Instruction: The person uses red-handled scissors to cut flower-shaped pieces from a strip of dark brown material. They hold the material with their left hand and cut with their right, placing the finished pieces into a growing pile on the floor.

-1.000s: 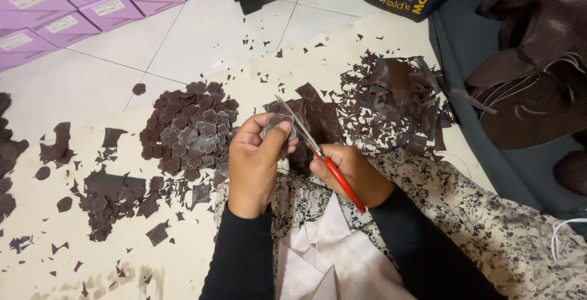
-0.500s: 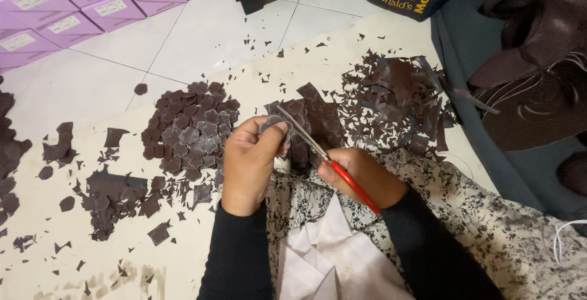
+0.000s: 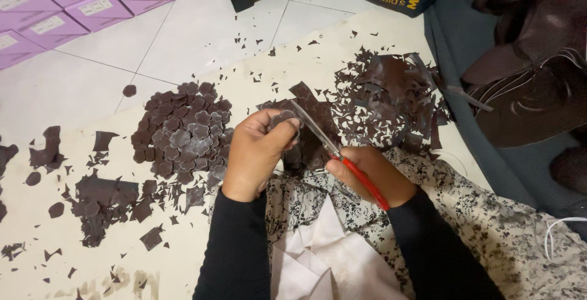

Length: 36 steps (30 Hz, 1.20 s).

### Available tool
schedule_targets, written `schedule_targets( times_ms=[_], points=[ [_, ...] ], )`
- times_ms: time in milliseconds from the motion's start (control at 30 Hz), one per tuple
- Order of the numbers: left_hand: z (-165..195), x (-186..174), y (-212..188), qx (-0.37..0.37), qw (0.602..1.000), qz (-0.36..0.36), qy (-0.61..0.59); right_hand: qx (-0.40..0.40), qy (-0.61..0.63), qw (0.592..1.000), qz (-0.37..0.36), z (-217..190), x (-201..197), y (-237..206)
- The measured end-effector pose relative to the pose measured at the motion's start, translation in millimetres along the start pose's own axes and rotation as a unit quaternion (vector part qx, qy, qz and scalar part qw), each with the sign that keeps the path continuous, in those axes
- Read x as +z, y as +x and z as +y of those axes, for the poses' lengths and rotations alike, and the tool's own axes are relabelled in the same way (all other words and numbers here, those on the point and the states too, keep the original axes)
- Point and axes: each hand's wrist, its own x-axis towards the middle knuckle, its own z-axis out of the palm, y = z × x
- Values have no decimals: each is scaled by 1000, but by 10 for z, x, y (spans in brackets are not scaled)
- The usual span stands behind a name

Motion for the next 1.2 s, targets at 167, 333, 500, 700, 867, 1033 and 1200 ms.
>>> schedule_targets(
  times_ms=[167, 333, 500, 700, 867, 1033, 1200],
  points=[
    [-101, 35, 52, -2, 999, -30, -17, 38, 22, 994, 97, 154, -33, 103],
    [-498, 33, 197, -26, 998, -43, -29, 293, 135, 942, 91, 368, -68, 280],
    [-1192, 55, 319, -174, 985, 3, 9, 279, 37, 959, 28, 709, 23, 436],
    [-1687, 48, 362, -123, 989, -9, 77, 271, -92, 953, -102, 1120, 287, 549],
    [-1507, -154, 453, -203, 969, 75, -122, 251, -190, 933, -176, 1087, 370, 565],
    [-1230, -578, 456, -7, 925, 347, -156, 303, -198, 916, -175, 974, 333, 523],
    [-1175, -857, 366, 139, 816, 561, 22, 268, -203, 926, -173, 1011, 374, 492]
  ],
)
